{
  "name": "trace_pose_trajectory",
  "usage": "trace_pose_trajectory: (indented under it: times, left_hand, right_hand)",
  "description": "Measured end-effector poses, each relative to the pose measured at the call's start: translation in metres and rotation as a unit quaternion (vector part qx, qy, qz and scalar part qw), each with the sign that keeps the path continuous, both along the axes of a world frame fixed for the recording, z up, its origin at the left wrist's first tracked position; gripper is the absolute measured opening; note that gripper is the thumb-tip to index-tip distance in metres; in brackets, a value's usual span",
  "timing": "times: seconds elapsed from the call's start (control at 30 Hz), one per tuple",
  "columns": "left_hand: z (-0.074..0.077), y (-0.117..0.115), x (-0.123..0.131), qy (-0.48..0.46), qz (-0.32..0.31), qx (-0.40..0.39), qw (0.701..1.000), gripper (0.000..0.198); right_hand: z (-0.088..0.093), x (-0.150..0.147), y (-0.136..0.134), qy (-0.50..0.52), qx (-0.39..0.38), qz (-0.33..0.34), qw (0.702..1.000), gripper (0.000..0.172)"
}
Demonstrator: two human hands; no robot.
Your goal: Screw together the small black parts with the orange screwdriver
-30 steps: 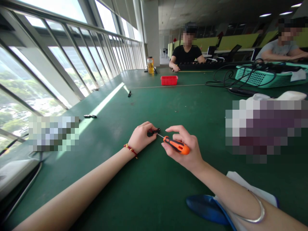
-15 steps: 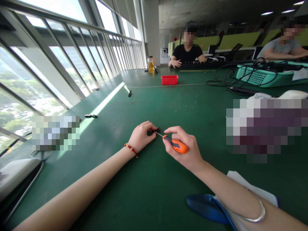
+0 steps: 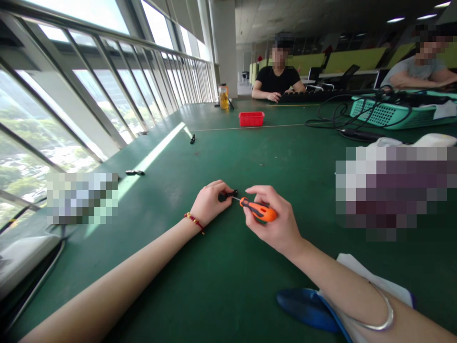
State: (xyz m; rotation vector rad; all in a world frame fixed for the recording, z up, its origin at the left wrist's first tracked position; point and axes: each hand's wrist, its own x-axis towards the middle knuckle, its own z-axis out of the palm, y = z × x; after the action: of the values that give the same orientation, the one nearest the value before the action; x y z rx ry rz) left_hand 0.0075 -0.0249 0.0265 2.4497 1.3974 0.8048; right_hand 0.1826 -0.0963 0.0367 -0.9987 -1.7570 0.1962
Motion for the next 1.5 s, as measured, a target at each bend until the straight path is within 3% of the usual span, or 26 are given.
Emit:
trace_pose_trajectory:
  times: [0.1,0.17,0.3,0.37,0.53,0.63,0.73,1.0,1.5]
  left_hand:
    - [0.0010,-0.0009,0.0005,0.001,0.004,-0.004,1.000,0.009]
    - [0.0011,-0.0012,0.0005,-0.001,0.003,-0.002,1.000,0.010]
    - [-0.0001,-0.0005,0.0001,-0.004,-0.002,0.002,1.000,0.010]
    - [-0.0007,0.0000,-0.0002,-0.003,-0.004,0.004,1.000,0.010]
    - [-0.0006,-0.0001,-0.0004,-0.002,0.000,0.002,1.000,0.010]
    - [-0.0012,-0.0001,-0.0007,-0.008,-0.004,0.004,1.000,0.010]
    - [-0.0026,0.0006,-0.0008,-0.011,-0.006,0.007,1.000,0.011]
    - [-0.0027,0.0014,-0.0003,-0.016,0.007,-0.001,1.000,0.009]
    - [-0.0028,0.0021,-0.0007,-0.020,-0.001,-0.006,1.000,0.010]
  right_hand:
    - [-0.0033,0.0010,0.0038,0.037,0.017,0.004,0.999,0.046]
    - [-0.0034,0.0016,0.0038,0.030,-0.001,0.009,0.999,0.050]
    - [0.0009,0.0010,-0.0012,-0.033,-0.037,0.013,0.999,0.020]
    - [0.0024,0.0003,-0.0026,-0.045,-0.030,0.014,0.998,0.013]
    - [0.0006,0.0007,0.0007,0.010,0.003,0.000,1.000,0.037]
    - [-0.0002,0.0023,0.0011,-0.020,-0.038,0.040,0.998,0.022]
    - [0.0000,0.0042,-0.0002,-0.041,-0.019,0.063,0.997,0.008]
    - [-0.0012,0.0091,0.0028,0.024,-0.013,-0.029,0.999,0.012]
    - [-0.0034,0.0097,0.0062,0.031,-0.052,-0.007,0.998,0.011]
